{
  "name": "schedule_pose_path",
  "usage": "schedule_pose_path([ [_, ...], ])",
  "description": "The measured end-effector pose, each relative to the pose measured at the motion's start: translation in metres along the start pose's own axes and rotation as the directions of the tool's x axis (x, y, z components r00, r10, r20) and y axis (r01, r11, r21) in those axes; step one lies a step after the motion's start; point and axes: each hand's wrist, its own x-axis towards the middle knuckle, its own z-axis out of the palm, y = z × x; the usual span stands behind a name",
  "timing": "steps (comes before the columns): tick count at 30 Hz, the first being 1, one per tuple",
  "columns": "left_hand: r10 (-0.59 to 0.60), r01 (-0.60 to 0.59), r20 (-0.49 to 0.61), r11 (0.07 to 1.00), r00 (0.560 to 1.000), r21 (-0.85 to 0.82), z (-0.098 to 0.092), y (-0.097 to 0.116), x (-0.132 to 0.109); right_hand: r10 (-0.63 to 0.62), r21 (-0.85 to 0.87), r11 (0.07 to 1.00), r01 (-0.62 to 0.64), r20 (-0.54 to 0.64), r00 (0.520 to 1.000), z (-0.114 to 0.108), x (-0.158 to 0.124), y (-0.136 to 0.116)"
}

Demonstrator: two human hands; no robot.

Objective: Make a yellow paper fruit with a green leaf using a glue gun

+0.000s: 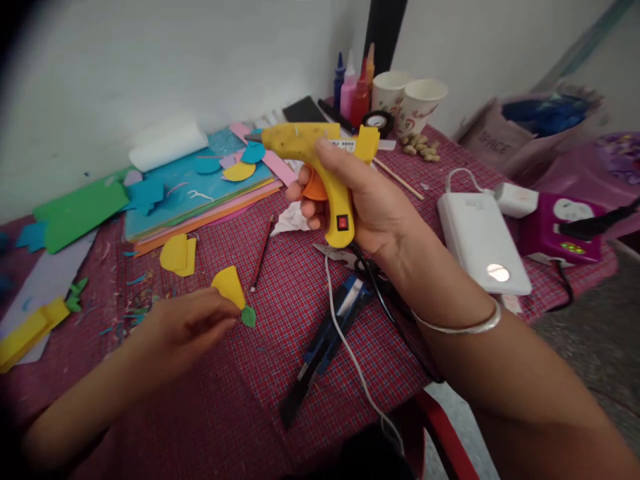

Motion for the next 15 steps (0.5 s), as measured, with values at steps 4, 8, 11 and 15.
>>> schedule_pose_path([
  [4, 0.006, -0.005, -0.038, 1.000, 0.999, 0.031, -0.002, 0.005, 0.009, -0.168, 0.131, 0.977, 0.169, -0.018, 0.986, -0.013, -0.006, -0.020],
  [8, 0.161, -0.157, -0.087, 0.987, 0.983, 0.044, -0.014, 0.025, 0.079, -0.228, 0.227, 0.943, 0.243, -0.092, 0.969, -0.027, -0.002, -0.025],
  [11, 0.190, -0.187, -0.163, 0.982, 0.968, 0.030, -0.017, 0.037, 0.149, -0.179, 0.196, 0.958, 0.207, -0.150, 0.972, -0.030, 0.007, -0.015],
  [15, 0.096, -0.105, -0.198, 0.994, 0.975, -0.036, -0.011, 0.034, 0.221, -0.136, 0.149, 0.975, 0.163, -0.175, 0.975, -0.029, 0.014, -0.006],
])
